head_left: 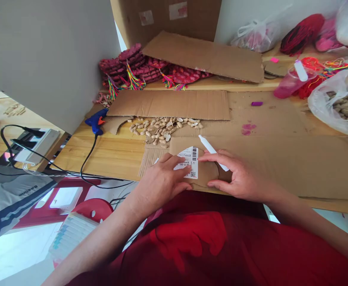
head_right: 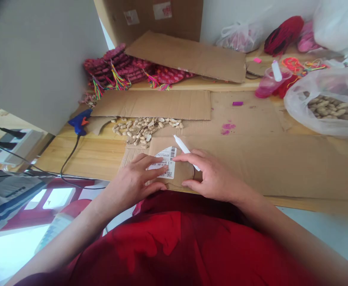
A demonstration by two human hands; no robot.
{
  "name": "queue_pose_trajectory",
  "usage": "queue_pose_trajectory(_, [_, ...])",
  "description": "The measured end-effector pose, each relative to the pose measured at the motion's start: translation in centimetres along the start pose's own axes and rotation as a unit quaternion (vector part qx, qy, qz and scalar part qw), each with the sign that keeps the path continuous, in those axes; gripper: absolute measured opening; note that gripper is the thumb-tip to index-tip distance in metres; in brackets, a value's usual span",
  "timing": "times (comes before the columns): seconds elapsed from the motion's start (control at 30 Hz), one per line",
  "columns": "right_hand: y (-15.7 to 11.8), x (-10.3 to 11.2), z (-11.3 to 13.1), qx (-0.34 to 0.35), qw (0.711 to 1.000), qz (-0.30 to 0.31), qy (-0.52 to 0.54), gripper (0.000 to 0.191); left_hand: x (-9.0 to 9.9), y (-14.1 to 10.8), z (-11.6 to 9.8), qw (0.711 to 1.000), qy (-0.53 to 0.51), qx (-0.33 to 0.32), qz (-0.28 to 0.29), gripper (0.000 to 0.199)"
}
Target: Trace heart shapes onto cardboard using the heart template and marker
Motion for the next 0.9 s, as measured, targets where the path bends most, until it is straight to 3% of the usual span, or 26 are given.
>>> queue_pose_trajectory(0.43, [0.22, -0.27, -0.38, 0.036, 0.999, -0.016, 0.017, 0.059, 0.1, 0.21, 0.06, 1.0, -0.002, -0.026, -0.014, 0.035])
queue_pose_trajectory(0.9, [0.17, -0.13, -0.55, 0.06, 0.994, -0.052, 0.078, 0.051, 0.12, 0.16, 0.09, 0.999, 0.026, -0.016, 0.012, 0.037])
Point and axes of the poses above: each hand's wrist, its own y-axis towards the middle knuckle, its own x-axis out of the back of the hand, z = x × y, the point moved 1 cm from there along y, towards the middle knuckle, and after that the axes turned 4 degrees about y, right-handed, at the moved point
